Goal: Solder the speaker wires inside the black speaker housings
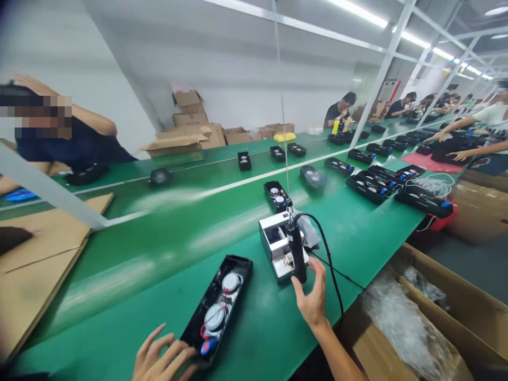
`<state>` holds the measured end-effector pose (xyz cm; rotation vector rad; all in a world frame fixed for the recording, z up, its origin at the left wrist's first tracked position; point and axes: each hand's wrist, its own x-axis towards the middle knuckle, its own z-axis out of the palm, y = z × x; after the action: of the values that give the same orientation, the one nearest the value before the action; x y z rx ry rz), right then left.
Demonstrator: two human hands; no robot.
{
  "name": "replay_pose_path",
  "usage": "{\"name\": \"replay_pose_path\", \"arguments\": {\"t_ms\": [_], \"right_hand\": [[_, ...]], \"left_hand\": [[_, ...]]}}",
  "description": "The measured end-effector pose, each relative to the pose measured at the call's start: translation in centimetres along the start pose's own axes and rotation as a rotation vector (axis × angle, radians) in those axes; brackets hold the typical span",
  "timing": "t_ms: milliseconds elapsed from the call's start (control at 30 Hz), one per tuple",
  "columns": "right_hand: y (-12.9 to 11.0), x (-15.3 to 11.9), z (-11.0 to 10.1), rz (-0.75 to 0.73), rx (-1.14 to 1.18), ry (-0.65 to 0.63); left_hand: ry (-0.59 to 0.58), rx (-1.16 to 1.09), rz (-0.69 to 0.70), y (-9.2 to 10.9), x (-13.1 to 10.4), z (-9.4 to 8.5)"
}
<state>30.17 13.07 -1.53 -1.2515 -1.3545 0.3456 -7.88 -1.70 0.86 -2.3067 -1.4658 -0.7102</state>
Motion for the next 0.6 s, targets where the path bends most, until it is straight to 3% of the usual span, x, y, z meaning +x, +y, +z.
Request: {"name": "replay_pose_path", "arguments": {"t_ms": [100,267,367,433,500,600], "right_hand": [[1.3,-3.1,-0.3,-0.077,-0.111,0.015],[2.9,-5.0,0.1,-0.13,-0.198,-0.015],[4.0,-4.9,0.5,-0.181,-0.22,0.022],[4.7,-4.9,0.6,-0.207,-0.219,0.057],[5.3,-5.0,0.5,-0.23,-0.203,0.087],[5.7,-5.5,0.3,-0.267,-0.179,0.127]], "left_hand": [[-0.005,0.028,-0.079,-2.1,6.2,3.2],[-0.024,0.091,-0.223,-8.9,17.9,8.1],[0.02,0.149,-0.341,-12.1,21.7,9.3],[0.068,0.178,-0.411,-12.9,22.1,9.2],[0.118,0.188,-0.437,-12.4,20.6,8.1],[0.192,0.188,-0.419,-10.1,14.7,4.2]]}}
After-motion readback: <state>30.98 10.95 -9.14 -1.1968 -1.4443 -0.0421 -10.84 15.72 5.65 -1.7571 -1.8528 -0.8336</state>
